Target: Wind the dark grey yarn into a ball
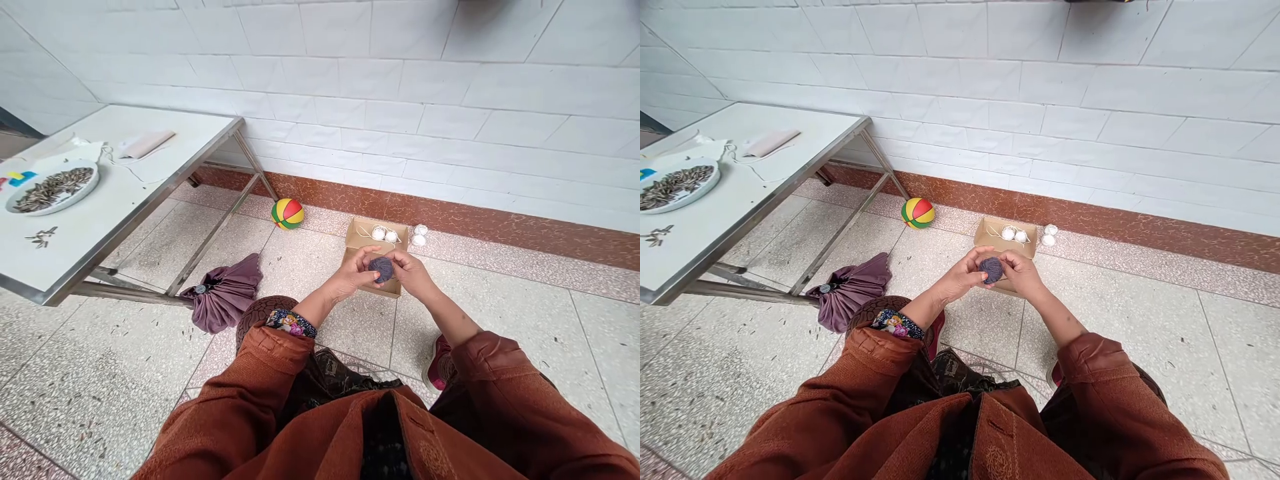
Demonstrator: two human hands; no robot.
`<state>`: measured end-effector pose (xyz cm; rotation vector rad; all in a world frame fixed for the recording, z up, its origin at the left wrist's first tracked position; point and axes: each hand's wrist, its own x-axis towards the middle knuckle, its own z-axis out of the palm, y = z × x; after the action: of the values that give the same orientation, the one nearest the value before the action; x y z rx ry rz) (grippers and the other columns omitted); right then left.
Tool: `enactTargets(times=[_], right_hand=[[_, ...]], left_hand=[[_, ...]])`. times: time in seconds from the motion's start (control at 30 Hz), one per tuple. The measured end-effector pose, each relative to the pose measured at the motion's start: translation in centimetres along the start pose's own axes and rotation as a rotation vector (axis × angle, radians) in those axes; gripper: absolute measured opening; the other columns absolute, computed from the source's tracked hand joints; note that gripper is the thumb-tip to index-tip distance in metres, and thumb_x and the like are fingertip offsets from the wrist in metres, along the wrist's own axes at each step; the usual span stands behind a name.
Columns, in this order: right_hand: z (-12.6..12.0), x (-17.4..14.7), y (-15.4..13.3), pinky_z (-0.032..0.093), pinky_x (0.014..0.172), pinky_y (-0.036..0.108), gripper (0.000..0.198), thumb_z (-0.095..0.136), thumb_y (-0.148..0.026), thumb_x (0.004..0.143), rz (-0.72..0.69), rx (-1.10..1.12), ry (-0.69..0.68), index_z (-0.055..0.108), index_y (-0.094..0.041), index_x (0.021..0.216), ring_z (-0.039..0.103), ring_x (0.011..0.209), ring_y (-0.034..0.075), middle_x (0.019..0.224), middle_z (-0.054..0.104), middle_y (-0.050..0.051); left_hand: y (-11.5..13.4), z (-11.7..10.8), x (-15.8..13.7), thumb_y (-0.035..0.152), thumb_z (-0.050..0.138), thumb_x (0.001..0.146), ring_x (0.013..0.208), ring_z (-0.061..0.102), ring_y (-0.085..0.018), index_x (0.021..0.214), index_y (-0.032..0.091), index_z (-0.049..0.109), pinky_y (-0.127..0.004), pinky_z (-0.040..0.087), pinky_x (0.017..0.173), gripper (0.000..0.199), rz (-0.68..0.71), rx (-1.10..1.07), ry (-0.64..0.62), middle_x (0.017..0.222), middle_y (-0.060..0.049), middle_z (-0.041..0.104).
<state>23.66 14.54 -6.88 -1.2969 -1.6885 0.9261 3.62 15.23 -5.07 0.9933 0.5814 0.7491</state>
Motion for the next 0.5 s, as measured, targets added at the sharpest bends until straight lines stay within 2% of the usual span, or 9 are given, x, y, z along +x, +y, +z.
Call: enactTargets(times=[0.07, 0.2, 0.33, 0.5], right_hand=[[0.1, -0.2, 0.1, 0.046, 0.069, 0.031, 0.015, 0.056, -0.031, 0.091, -0.023, -0.052, -0.004, 0.067, -0.022, 0.084, 0.059, 0.074, 0.018, 0.08, 0.066, 0.002], [0.2, -0.5, 0.0, 0.045, 0.069, 0.03, 0.016, 0.055, -0.029, 0.091, -0.046, -0.117, -0.037, 0.064, -0.021, 0.081, 0.058, 0.073, 0.018, 0.076, 0.063, 0.002], [0.2, -1.1, -0.9, 0.044, 0.069, 0.03, 0.018, 0.056, -0.031, 0.093, -0.077, -0.15, -0.09, 0.066, -0.021, 0.083, 0.056, 0.071, 0.017, 0.075, 0.062, 0.001], [-0.1, -1.7, -2.2, 0.046, 0.069, 0.03, 0.016, 0.06, -0.034, 0.095, -0.169, -0.118, -0.19, 0.069, -0.023, 0.088, 0.057, 0.071, 0.017, 0.077, 0.064, 0.001]], left_hand=[[-0.2, -0.2, 0.1, 0.033, 0.085, 0.071, 0.089, 0.064, -0.014, 0.126, 0.023, 0.059, -0.028, 0.055, 0.077, 0.061, -0.009, 0.008, 0.057, 0.113, -0.007, 0.065], [-0.6, -0.5, 0.5, 0.034, 0.085, 0.069, 0.088, 0.063, -0.014, 0.112, 0.019, 0.063, -0.03, 0.055, 0.078, 0.05, -0.017, -0.007, 0.131, 0.11, -0.006, 0.064], [-0.6, -0.7, 0.7, 0.033, 0.083, 0.068, 0.09, 0.062, -0.015, 0.111, 0.018, 0.061, -0.032, 0.053, 0.082, 0.051, 0.008, -0.009, 0.218, 0.108, -0.006, 0.064], [-0.7, -0.8, 0.9, 0.028, 0.079, 0.067, 0.091, 0.06, -0.016, 0.11, 0.018, 0.06, -0.032, 0.049, 0.084, 0.048, 0.043, 0.209, 0.307, 0.103, -0.004, 0.066]])
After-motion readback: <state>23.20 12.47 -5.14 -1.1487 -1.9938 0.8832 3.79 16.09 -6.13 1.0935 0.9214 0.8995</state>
